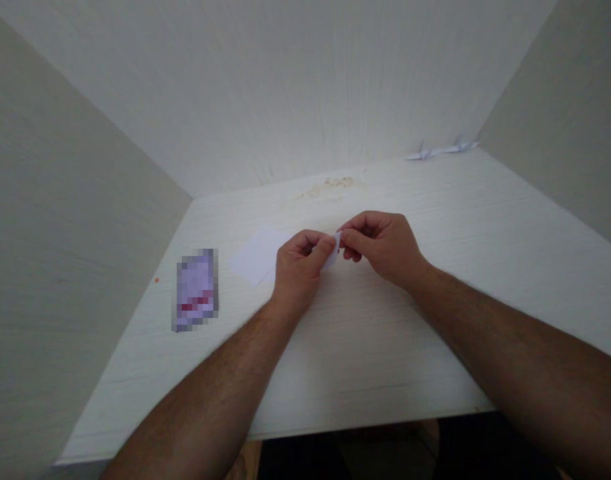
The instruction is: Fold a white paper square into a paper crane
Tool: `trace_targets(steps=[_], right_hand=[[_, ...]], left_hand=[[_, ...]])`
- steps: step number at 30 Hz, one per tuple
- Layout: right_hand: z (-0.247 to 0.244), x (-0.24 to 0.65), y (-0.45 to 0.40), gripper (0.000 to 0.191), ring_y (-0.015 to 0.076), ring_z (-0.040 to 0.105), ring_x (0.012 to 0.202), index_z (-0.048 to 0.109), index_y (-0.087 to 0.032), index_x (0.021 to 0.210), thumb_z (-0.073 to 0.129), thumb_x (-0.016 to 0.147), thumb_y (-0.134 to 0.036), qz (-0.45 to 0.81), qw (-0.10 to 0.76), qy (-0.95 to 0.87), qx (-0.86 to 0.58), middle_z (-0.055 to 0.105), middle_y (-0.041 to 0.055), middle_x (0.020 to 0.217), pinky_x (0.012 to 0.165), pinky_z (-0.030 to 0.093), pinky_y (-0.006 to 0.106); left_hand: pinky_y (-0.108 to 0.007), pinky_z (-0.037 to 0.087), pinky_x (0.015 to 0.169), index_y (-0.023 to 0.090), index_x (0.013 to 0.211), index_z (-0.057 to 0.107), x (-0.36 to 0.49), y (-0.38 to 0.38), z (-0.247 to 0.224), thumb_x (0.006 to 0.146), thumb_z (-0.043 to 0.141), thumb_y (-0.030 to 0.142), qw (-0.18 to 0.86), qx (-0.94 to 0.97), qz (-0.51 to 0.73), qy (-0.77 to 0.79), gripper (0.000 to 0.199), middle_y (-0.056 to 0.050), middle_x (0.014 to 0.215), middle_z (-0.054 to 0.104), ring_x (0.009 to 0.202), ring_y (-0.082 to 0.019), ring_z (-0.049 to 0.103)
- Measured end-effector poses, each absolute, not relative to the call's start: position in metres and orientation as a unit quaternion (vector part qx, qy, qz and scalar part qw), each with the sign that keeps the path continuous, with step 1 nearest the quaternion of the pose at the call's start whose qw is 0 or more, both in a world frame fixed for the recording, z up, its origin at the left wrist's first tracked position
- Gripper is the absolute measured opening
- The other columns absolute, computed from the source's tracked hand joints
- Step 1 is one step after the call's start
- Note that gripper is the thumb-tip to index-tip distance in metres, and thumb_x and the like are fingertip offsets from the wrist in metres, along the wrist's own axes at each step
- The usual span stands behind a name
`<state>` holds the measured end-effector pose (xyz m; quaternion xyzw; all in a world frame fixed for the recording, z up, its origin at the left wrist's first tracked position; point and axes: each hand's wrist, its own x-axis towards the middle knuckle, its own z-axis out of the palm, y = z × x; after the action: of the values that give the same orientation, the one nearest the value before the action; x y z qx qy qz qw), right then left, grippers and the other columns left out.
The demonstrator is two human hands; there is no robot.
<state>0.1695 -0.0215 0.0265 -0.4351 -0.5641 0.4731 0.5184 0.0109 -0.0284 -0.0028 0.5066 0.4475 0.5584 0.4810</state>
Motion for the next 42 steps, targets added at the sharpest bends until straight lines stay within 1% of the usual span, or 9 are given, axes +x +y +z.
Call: trace_targets(steps=[16, 28, 35, 39, 42], right_hand=[[0.027, 0.168, -0.023, 0.013, 0.0106, 0.059, 0.048, 0.068, -0.016, 0.072, 0.074, 0.073, -0.027, 0.477, 0.521, -0.558, -0.435, 0.065, -0.0008, 0.054, 0.047, 0.048, 0.023], [0.023, 0.166, -0.024, 0.006, 0.0106, 0.059, 0.049, 0.067, -0.017, 0.072, 0.067, 0.075, -0.022, 0.428, 0.524, -0.574, -0.462, 0.065, -0.0018, 0.056, 0.046, 0.045, 0.022], [0.024, 0.167, -0.025, 0.006, 0.0114, 0.059, 0.049, 0.067, -0.017, 0.073, 0.064, 0.076, -0.021, 0.407, 0.519, -0.584, -0.474, 0.064, -0.0019, 0.055, 0.046, 0.044, 0.023], [0.026, 0.167, -0.026, 0.006, 0.0106, 0.057, 0.049, 0.067, -0.017, 0.072, 0.063, 0.076, -0.020, 0.394, 0.514, -0.590, -0.483, 0.064, -0.0024, 0.055, 0.045, 0.041, 0.023], [0.027, 0.167, -0.027, 0.007, 0.0102, 0.057, 0.049, 0.067, -0.017, 0.071, 0.064, 0.076, -0.020, 0.398, 0.517, -0.589, -0.477, 0.064, -0.0024, 0.055, 0.046, 0.042, 0.023]], left_hand=[[-0.023, 0.044, 0.060, 0.018, 0.075, 0.070, 0.014, -0.032, 0.006, 0.077, 0.080, 0.036, 0.446, 0.518, 0.564, 0.464, 0.021, 0.000, 0.070, 0.069, 0.063, -0.010, 0.056], [-0.024, 0.042, 0.057, 0.017, 0.073, 0.070, 0.016, -0.036, 0.014, 0.078, 0.076, 0.036, 0.408, 0.540, 0.526, 0.515, 0.021, 0.000, 0.067, 0.067, 0.060, -0.010, 0.054], [-0.023, 0.041, 0.057, 0.017, 0.073, 0.070, 0.017, -0.037, 0.016, 0.077, 0.077, 0.036, 0.403, 0.540, 0.522, 0.523, 0.020, 0.001, 0.067, 0.066, 0.060, -0.010, 0.053], [-0.023, 0.041, 0.057, 0.018, 0.074, 0.070, 0.016, -0.037, 0.015, 0.078, 0.077, 0.036, 0.399, 0.543, 0.522, 0.523, 0.020, 0.001, 0.066, 0.066, 0.060, -0.010, 0.054], [-0.024, 0.042, 0.057, 0.018, 0.073, 0.070, 0.016, -0.036, 0.013, 0.078, 0.077, 0.037, 0.396, 0.545, 0.521, 0.524, 0.021, 0.000, 0.067, 0.067, 0.061, -0.011, 0.054]])
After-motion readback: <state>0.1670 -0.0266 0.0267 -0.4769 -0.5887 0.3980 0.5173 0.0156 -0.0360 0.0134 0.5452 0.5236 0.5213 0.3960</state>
